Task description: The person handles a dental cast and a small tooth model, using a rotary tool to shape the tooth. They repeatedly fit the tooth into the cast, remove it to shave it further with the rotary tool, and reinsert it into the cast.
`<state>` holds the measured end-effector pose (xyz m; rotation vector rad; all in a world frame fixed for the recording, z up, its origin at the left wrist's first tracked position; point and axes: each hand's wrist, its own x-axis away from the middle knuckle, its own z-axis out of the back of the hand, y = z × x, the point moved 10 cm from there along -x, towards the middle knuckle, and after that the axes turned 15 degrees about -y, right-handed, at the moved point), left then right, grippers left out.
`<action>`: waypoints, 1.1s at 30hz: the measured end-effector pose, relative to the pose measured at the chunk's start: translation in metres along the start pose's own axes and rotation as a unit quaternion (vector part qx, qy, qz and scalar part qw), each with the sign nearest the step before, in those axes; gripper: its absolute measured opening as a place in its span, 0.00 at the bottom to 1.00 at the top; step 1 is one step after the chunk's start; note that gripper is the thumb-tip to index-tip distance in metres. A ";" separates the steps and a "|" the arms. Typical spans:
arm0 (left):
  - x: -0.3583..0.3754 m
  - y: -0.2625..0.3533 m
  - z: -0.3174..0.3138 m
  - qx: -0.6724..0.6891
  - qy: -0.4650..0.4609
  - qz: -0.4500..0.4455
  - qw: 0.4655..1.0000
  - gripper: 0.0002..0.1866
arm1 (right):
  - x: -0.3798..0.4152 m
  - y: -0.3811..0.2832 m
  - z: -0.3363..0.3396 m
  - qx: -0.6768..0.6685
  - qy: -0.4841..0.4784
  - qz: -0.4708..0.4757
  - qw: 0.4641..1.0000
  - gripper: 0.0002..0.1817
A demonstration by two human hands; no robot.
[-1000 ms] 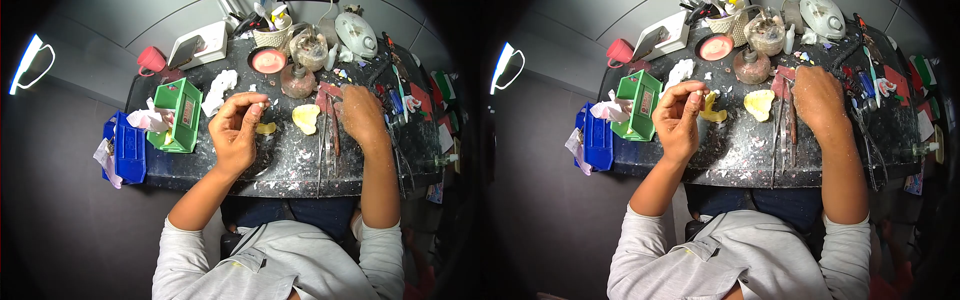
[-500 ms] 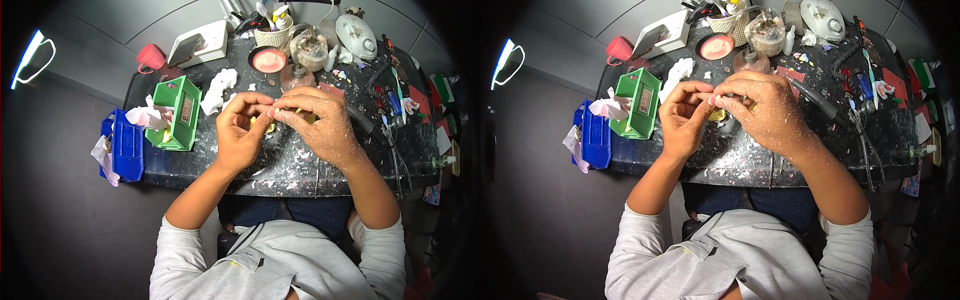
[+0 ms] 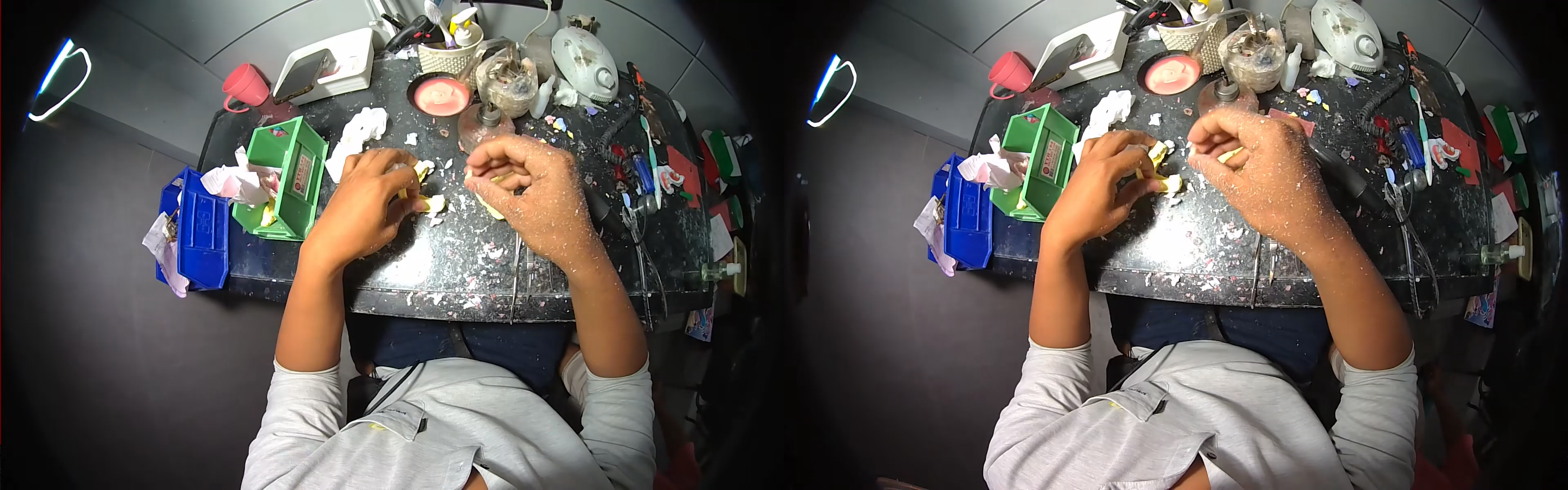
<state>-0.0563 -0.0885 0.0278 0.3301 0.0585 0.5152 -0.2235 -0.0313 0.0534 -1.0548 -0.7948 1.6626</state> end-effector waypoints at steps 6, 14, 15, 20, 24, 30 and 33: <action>0.001 0.009 -0.003 0.031 -0.007 -0.029 0.999 0.14 | 0.001 0.010 -0.015 -0.032 -0.085 -0.085 0.992 0.06; -0.003 -0.007 -0.007 0.005 -0.021 0.016 1.000 0.17 | 0.002 0.015 -0.017 -0.065 -0.087 -0.096 0.989 0.07; -0.003 -0.006 -0.006 0.005 -0.021 0.016 1.000 0.17 | 0.002 0.015 -0.018 -0.065 -0.088 -0.096 0.989 0.07; 0.000 0.011 0.010 0.179 0.053 -0.051 0.981 0.13 | 0.001 0.021 -0.024 -0.081 -0.085 -0.092 0.989 0.09; 0.001 0.018 0.011 0.152 0.070 -0.088 0.982 0.12 | 0.001 0.023 -0.029 -0.109 -0.100 -0.087 0.985 0.09; 0.002 0.021 0.011 0.176 0.093 -0.099 0.975 0.09 | 0.001 0.017 -0.026 -0.145 -0.112 -0.103 0.978 0.08; 0.002 0.024 0.011 0.159 0.091 -0.110 0.977 0.15 | 0.001 0.015 -0.026 -0.167 -0.127 -0.100 0.973 0.07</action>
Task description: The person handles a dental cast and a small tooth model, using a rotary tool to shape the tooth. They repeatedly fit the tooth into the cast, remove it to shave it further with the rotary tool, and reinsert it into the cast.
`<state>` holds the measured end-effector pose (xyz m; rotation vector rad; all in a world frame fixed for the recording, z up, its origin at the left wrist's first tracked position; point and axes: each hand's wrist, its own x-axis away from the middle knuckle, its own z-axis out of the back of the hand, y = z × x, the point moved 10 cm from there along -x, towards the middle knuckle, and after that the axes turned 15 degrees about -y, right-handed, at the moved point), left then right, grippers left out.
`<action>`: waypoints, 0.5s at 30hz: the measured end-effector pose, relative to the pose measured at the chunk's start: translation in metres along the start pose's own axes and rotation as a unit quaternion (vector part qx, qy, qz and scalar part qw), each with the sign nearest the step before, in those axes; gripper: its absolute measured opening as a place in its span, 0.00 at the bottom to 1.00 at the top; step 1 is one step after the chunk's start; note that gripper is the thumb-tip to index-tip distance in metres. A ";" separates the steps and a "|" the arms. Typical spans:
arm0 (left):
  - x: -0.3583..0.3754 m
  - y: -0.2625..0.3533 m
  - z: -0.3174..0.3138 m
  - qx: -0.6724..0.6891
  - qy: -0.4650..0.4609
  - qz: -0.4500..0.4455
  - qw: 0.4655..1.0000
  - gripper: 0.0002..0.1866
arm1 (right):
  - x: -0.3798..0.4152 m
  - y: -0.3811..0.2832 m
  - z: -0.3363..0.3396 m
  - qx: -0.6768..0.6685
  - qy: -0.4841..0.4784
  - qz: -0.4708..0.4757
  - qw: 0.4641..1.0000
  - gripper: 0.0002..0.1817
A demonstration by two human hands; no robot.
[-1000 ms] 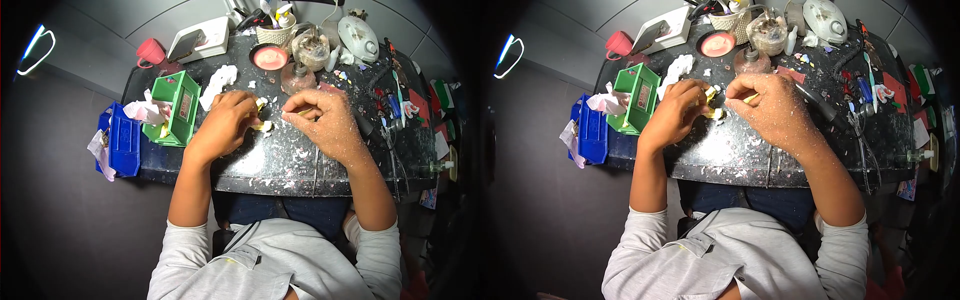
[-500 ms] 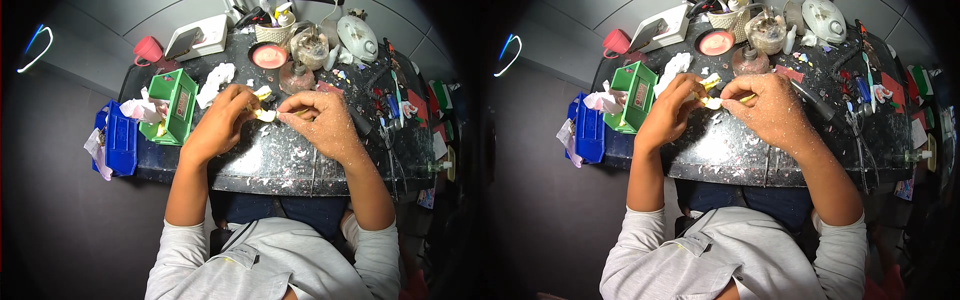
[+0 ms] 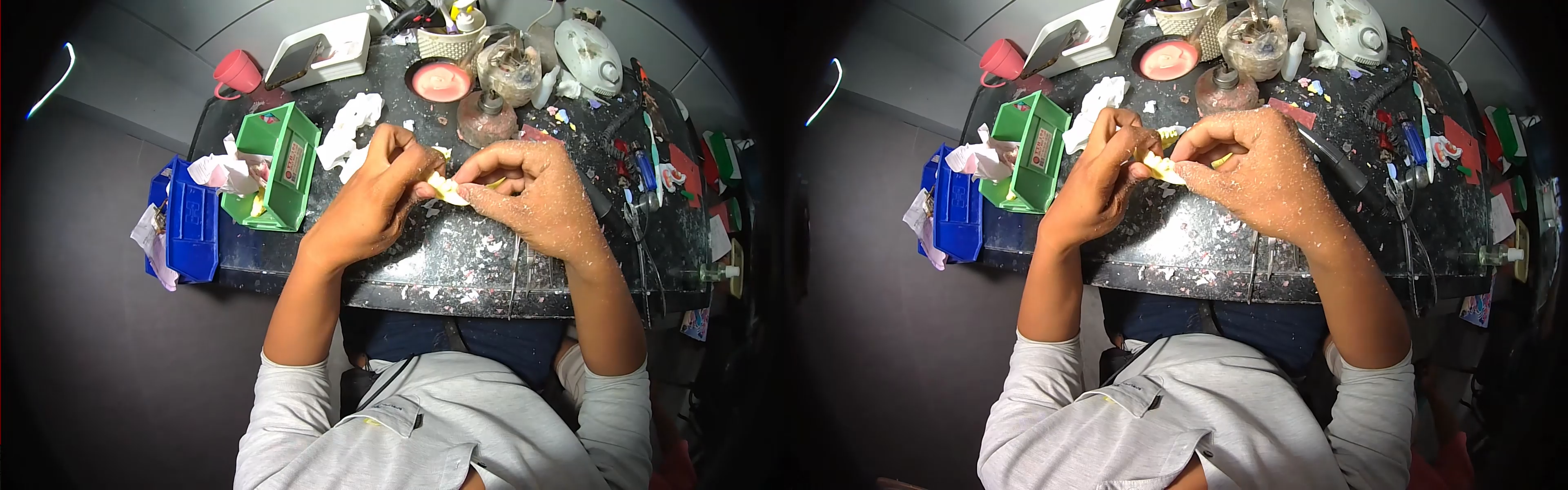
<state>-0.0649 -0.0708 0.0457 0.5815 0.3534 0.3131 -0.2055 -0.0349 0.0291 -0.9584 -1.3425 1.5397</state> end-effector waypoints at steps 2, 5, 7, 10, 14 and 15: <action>0.000 0.000 0.000 0.001 -0.001 0.006 1.000 0.21 | 0.000 -0.002 0.000 0.009 -0.001 0.005 1.000 0.08; 0.000 -0.001 -0.001 0.002 -0.001 0.002 1.000 0.25 | -0.001 0.001 0.000 0.010 -0.008 0.019 1.000 0.07; 0.000 0.000 0.000 0.002 0.000 -0.008 1.000 0.27 | -0.002 0.003 0.001 0.003 -0.013 0.006 1.000 0.07; 0.000 0.002 0.001 0.006 0.003 -0.026 1.000 0.29 | -0.002 0.005 0.000 -0.030 -0.023 0.003 0.999 0.07; 0.000 0.007 0.002 0.019 0.004 -0.047 0.999 0.30 | -0.002 0.002 -0.001 -0.059 -0.042 0.031 0.997 0.07; 0.000 0.007 0.002 0.021 0.004 -0.045 0.999 0.30 | -0.001 0.003 -0.001 -0.060 -0.043 0.028 0.997 0.07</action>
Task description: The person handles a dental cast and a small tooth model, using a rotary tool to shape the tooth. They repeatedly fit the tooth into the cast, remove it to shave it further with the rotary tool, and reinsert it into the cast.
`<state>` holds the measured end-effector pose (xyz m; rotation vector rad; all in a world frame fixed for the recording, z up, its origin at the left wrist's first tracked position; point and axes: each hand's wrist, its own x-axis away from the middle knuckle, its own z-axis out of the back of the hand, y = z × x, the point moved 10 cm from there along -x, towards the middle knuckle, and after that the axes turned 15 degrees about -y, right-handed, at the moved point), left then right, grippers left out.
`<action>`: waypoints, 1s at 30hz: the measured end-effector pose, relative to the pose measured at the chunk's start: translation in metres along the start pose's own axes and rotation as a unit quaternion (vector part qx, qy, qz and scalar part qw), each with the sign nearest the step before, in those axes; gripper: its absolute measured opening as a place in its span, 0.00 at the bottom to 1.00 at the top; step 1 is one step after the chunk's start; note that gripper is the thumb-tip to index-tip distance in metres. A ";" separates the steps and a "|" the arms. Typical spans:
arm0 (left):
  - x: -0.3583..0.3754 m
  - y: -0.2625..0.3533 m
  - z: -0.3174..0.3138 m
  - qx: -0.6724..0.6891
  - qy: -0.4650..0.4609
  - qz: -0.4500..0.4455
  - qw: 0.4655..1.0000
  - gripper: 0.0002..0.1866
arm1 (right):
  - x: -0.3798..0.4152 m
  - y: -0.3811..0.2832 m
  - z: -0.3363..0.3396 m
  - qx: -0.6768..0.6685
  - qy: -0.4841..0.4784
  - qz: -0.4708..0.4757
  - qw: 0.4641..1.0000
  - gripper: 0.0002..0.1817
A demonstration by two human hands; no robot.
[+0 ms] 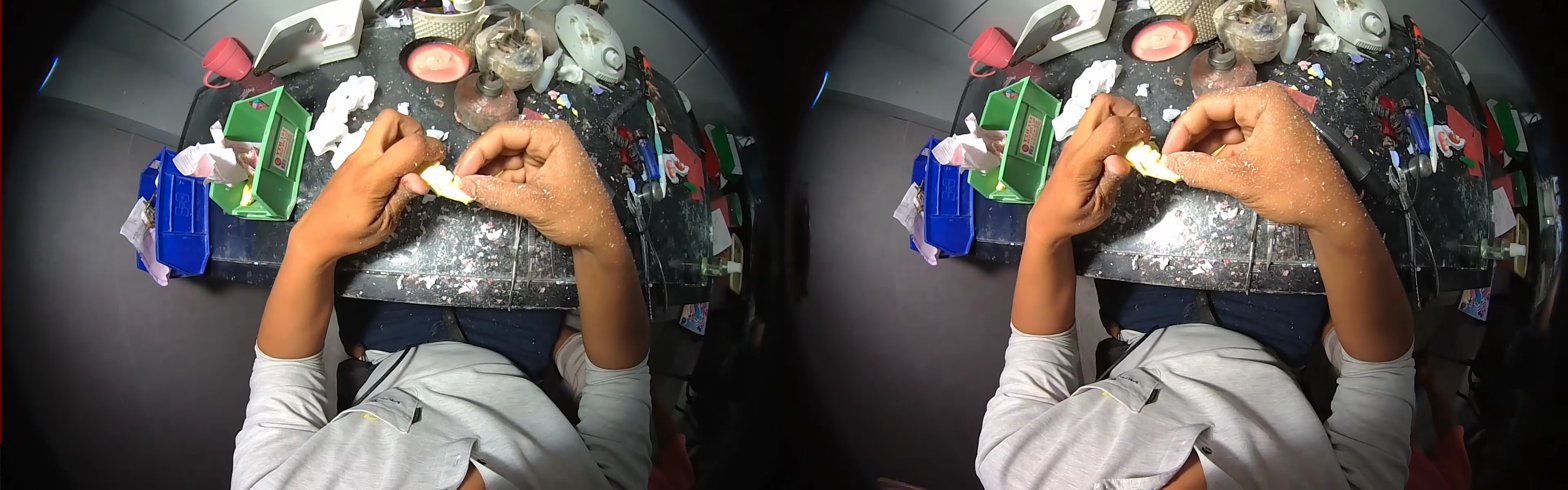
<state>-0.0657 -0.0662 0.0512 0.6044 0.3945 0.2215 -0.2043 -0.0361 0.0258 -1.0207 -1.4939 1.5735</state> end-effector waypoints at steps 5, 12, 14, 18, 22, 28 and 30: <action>0.000 0.003 0.000 0.012 0.004 -0.012 1.000 0.30 | -0.001 0.002 -0.003 -0.014 -0.036 -0.017 0.999 0.08; 0.001 0.009 0.003 0.007 0.018 -0.023 1.000 0.26 | -0.001 0.007 -0.004 -0.049 -0.036 -0.048 0.997 0.09; 0.001 0.009 -0.001 -0.033 -0.011 -0.030 0.999 0.30 | -0.001 0.009 -0.005 -0.052 -0.046 -0.062 0.996 0.09; 0.000 0.009 -0.002 -0.044 -0.013 -0.030 0.998 0.31 | -0.001 0.010 -0.005 -0.041 -0.053 -0.075 0.995 0.09; 0.000 0.008 -0.003 -0.040 -0.024 -0.025 0.999 0.33 | -0.001 0.009 -0.005 -0.043 -0.047 -0.066 0.996 0.08; 0.001 0.008 -0.002 -0.006 -0.019 -0.012 1.000 0.35 | -0.001 0.007 -0.006 -0.037 -0.049 -0.063 0.996 0.08; 0.001 0.007 -0.002 0.000 -0.018 -0.009 1.000 0.35 | -0.001 0.008 -0.006 -0.040 -0.047 -0.062 0.996 0.08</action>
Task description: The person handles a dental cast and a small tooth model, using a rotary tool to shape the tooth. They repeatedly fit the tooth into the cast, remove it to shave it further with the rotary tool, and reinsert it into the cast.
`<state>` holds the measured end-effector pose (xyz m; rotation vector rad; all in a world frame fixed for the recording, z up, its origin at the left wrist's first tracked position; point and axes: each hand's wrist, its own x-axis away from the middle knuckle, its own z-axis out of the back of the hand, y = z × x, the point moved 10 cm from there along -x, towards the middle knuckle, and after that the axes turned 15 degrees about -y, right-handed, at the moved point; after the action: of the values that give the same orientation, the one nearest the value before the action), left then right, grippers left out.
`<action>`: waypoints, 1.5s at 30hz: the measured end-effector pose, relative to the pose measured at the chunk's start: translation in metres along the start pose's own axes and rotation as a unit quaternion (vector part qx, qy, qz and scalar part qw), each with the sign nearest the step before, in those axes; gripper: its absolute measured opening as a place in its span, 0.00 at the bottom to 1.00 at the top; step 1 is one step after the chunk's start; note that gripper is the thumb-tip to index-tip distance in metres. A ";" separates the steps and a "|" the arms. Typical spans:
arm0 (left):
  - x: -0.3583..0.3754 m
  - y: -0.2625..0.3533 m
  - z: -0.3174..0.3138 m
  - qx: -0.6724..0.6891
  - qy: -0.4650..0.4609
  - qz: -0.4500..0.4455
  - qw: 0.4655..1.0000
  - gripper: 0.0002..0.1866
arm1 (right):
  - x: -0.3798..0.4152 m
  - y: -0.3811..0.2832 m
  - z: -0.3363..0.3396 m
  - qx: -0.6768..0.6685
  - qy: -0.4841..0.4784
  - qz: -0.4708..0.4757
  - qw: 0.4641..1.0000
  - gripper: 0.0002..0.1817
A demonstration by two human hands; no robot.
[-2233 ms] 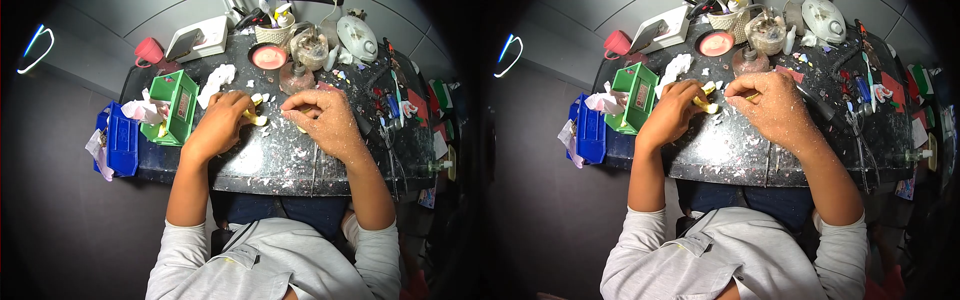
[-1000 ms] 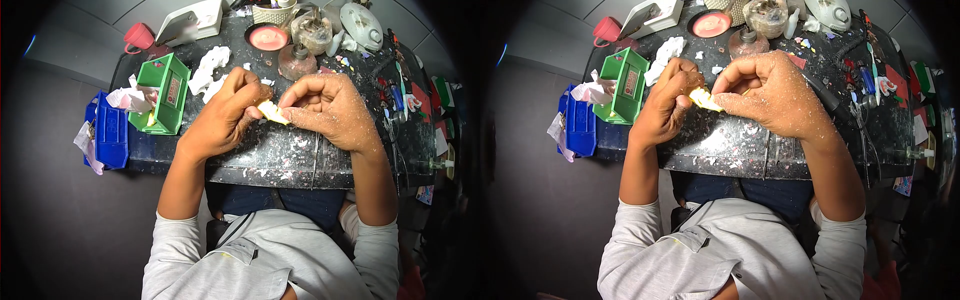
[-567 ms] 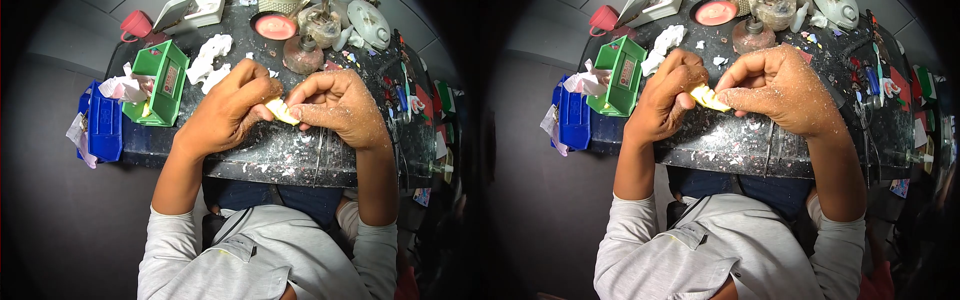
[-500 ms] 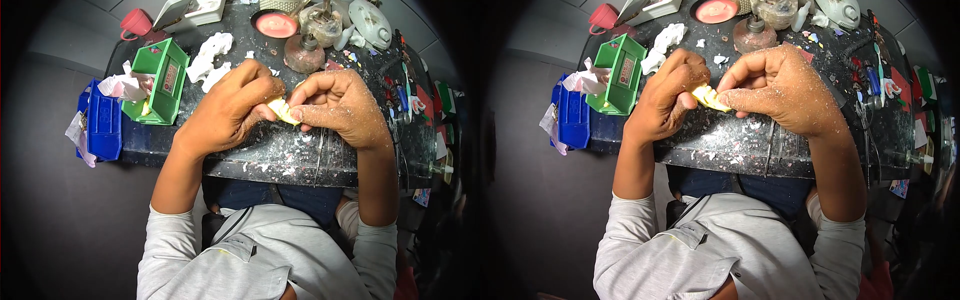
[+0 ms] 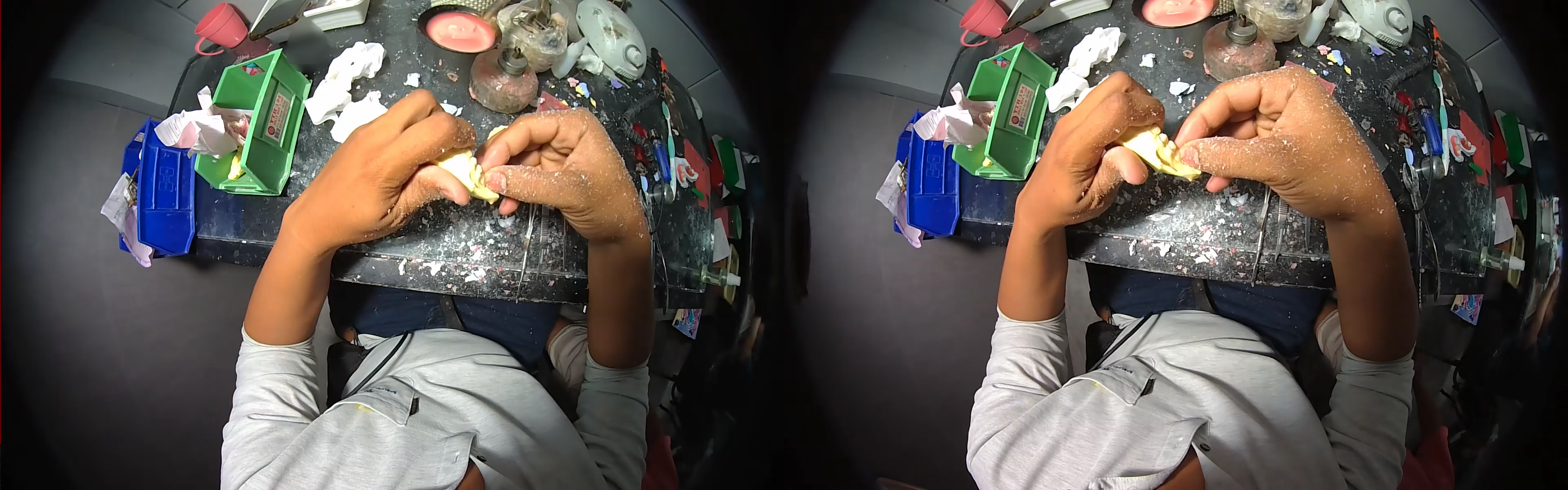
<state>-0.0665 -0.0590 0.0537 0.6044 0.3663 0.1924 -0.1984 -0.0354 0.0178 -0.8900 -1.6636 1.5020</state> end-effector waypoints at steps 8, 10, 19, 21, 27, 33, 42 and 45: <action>0.000 0.000 0.000 0.020 0.006 0.000 1.000 0.35 | 0.001 0.000 0.001 -0.006 0.002 0.008 1.000 0.08; 0.000 0.000 0.000 0.020 0.005 -0.001 1.000 0.35 | 0.000 0.001 0.001 -0.005 0.000 0.009 1.000 0.08; 0.000 0.001 0.001 0.016 0.004 -0.020 1.000 0.33 | 0.003 -0.006 0.003 0.055 0.002 0.031 0.998 0.08; 0.000 0.000 0.001 0.012 0.004 -0.015 1.000 0.32 | 0.003 -0.011 0.004 0.070 0.009 0.032 0.997 0.09; -0.002 0.001 -0.001 0.033 -0.010 -0.047 0.998 0.22 | 0.006 -0.021 0.004 0.070 -0.008 0.056 0.996 0.09; -0.003 0.002 0.001 0.023 -0.006 -0.045 0.999 0.18 | 0.009 -0.024 0.003 0.105 -0.011 0.062 0.993 0.11; -0.003 -0.001 0.000 0.022 -0.003 -0.031 0.999 0.18 | 0.010 -0.019 0.004 0.117 -0.012 0.040 0.992 0.12; -0.004 0.001 0.001 0.010 -0.004 -0.032 0.999 0.18 | 0.010 -0.020 0.003 0.111 -0.012 0.045 0.993 0.12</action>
<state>-0.0694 -0.0598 0.0560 0.6116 0.3789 0.1245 -0.2065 -0.0301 0.0378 -0.8376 -1.4535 1.7269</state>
